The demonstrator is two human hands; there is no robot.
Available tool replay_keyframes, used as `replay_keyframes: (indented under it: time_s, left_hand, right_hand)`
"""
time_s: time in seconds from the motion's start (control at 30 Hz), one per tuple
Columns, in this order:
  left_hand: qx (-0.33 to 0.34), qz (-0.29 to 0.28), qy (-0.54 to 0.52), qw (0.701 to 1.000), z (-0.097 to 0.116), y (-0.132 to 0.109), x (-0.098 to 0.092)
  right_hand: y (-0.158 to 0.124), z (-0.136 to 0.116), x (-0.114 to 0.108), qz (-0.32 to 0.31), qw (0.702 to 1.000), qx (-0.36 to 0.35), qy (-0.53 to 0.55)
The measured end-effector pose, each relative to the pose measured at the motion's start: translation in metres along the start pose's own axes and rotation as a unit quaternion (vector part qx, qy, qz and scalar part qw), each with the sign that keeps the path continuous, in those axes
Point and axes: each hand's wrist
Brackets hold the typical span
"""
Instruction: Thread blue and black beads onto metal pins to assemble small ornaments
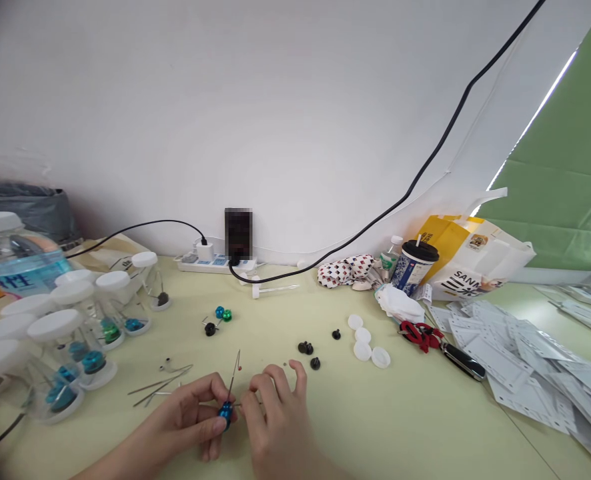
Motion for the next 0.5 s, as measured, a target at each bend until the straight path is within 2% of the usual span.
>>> replay_keyframes:
  time_s: [0.5]
  left_hand:
    - [0.006, -0.002, 0.008, 1.000, -0.0025, -0.0004, -0.0011]
  right_hand:
    - [-0.0022, 0.0005, 0.0008, 0.015, 1.000, 0.009, 0.011]
Point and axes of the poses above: each hand's wrist, its own y-axis towards the middle knuckle, its own x-axis out of the palm, z = x × y, and after that the axes turned 7 degrees about x, right-handed
